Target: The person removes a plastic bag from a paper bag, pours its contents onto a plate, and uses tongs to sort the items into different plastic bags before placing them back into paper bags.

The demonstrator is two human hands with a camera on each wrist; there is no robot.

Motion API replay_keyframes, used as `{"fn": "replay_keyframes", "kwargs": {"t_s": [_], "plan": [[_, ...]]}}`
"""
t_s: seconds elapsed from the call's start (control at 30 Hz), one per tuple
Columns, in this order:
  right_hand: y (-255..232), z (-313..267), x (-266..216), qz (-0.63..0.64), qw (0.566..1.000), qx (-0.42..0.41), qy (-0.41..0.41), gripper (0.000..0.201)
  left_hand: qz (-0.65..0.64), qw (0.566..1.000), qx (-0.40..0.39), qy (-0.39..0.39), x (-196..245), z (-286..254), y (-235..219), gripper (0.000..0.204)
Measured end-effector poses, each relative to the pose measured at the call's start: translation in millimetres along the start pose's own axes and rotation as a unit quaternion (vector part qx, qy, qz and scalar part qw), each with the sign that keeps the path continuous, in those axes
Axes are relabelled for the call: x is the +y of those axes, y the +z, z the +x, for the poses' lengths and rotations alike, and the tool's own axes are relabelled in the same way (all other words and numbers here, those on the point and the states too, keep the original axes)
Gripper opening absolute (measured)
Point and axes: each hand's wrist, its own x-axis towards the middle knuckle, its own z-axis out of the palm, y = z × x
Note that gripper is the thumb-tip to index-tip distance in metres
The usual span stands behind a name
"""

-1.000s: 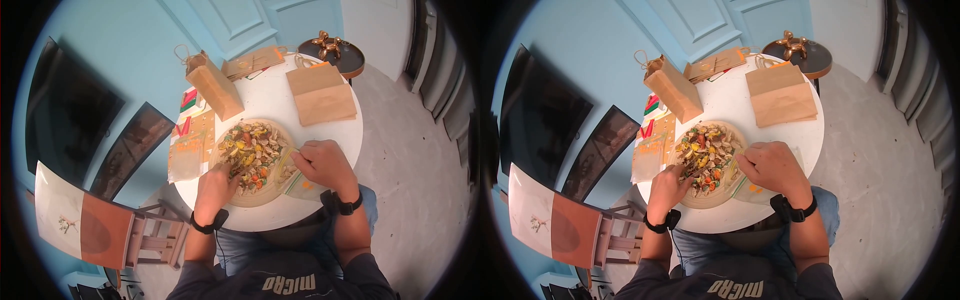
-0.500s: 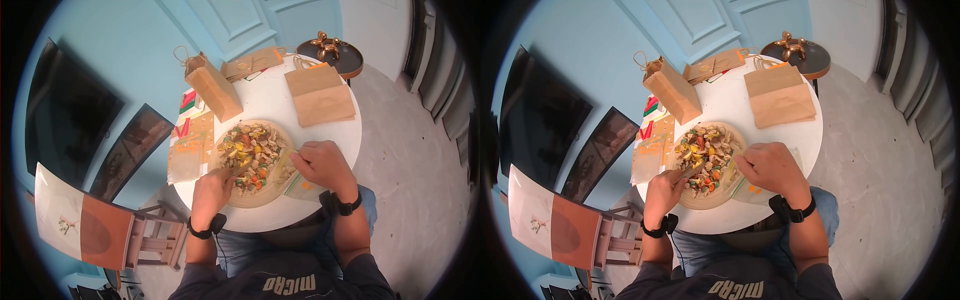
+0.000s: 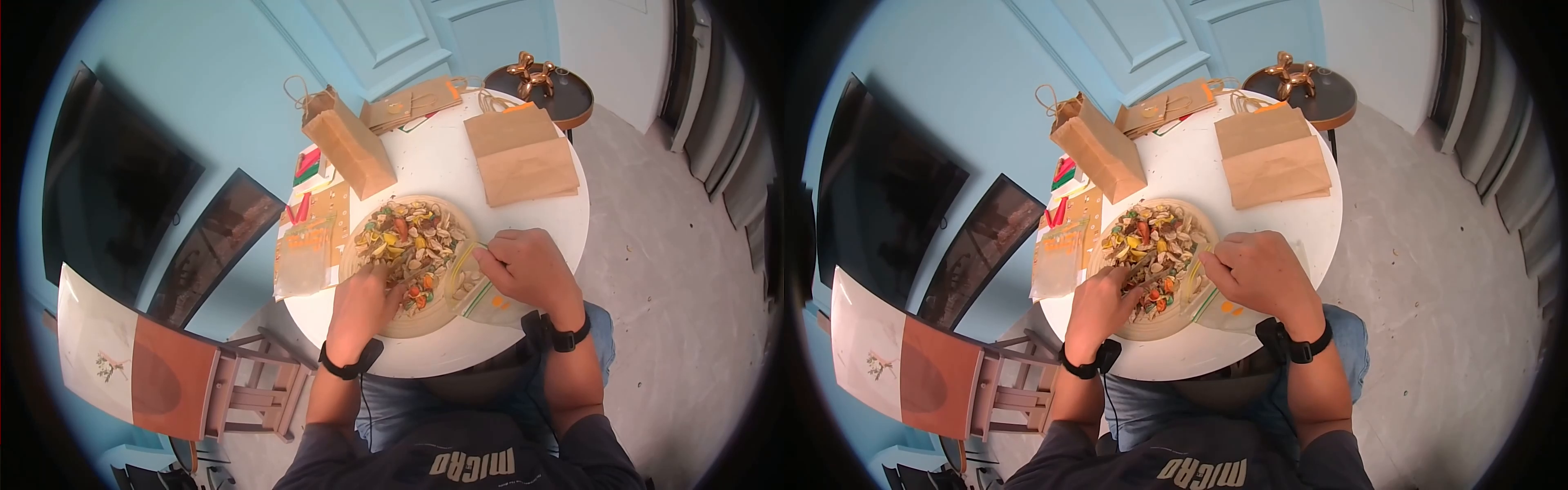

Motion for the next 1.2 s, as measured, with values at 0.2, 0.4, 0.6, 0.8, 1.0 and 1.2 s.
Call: {"fn": "replay_keyframes", "kwargs": {"t_s": [0.2,0.4,0.6,0.8,1.0,1.2], "plan": [[-1,0,-1,0.002,1.000,0.003,0.000,0.041,0.008,1.000,-0.005,0.006,-6,5,13,0.026],[2,0,2,0.002,1.000,0.003,0.002,0.041,0.001,1.000,0.009,0.010,-7,-3,5,0.019],[3,3,-2,0.014,1.000,0.001,-0.004,0.040,-0.025,1.000,0.005,-0.004,-13,-12,-10,0.019],[5,3,-3,0.009,1.000,-0.008,-0.002,0.039,-0.082,0.995,0.028,0.046,10,-15,-26,0.021],[6,3,-2,0.009,1.000,0.004,0.010,0.040,-0.180,0.980,0.013,0.086,50,-16,-44,0.031],[3,2,-1,0.016,1.000,-0.006,0.014,0.041,-0.061,0.998,0.025,0.001,23,-7,-21,0.033]]}}
